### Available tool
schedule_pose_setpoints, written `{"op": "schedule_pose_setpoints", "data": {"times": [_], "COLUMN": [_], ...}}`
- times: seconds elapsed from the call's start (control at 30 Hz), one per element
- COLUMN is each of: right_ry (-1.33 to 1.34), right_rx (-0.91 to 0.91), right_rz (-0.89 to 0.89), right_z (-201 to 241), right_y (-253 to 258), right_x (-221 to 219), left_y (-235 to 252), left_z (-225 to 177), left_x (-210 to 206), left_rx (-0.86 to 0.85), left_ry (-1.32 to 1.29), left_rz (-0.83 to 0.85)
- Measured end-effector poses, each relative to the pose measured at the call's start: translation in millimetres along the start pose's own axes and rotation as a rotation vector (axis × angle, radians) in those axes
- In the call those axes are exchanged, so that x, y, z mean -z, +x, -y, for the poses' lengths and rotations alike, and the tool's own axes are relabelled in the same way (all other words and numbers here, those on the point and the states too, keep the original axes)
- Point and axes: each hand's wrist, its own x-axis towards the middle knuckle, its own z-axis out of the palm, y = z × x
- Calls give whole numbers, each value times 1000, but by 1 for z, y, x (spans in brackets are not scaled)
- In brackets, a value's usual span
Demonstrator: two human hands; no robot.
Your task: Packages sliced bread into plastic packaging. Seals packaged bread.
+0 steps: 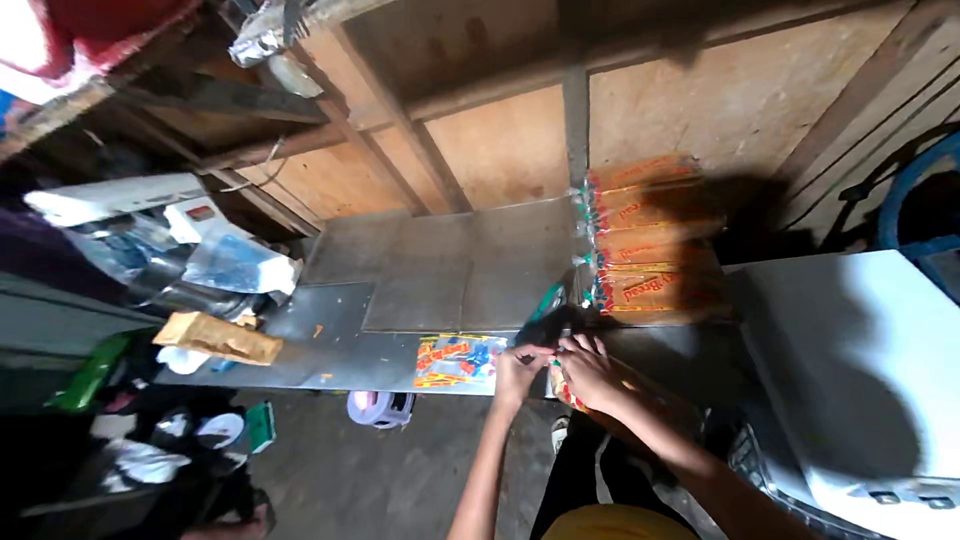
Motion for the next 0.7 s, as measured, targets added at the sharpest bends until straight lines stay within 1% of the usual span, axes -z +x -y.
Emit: {"op": "schedule_pose_setpoints", "data": {"times": [0.07,0.17,0.27,0.4,0.47,0.57,0.63,0.7], "right_ry": [-15,-5,18,63,101,106,87,46], "right_rx": [39,70,100,132,98,-19,-71,-78], "right_rz": [74,117,150,155,123,107,90,81], "right_z": [3,3,4,5,8,22,30,34], "right_y": [16,37,50,68,75,76,73,71], "right_x": [-2,-10,-8,-5,-6,-5,-5,-9], "left_y": [6,14,19,25,26,28,29,32], "left_z": [8,26,38,42,48,62,69,73], "left_x": [13,26,31,38,40,42,44,48], "left_rx": [4,28,35,87,38,-43,-29,-2], "left_ry": [85,198,152,94,75,15,-44,-106], "left_rz": [-22,-49,-76,-40,-52,-100,-99,-78]}}
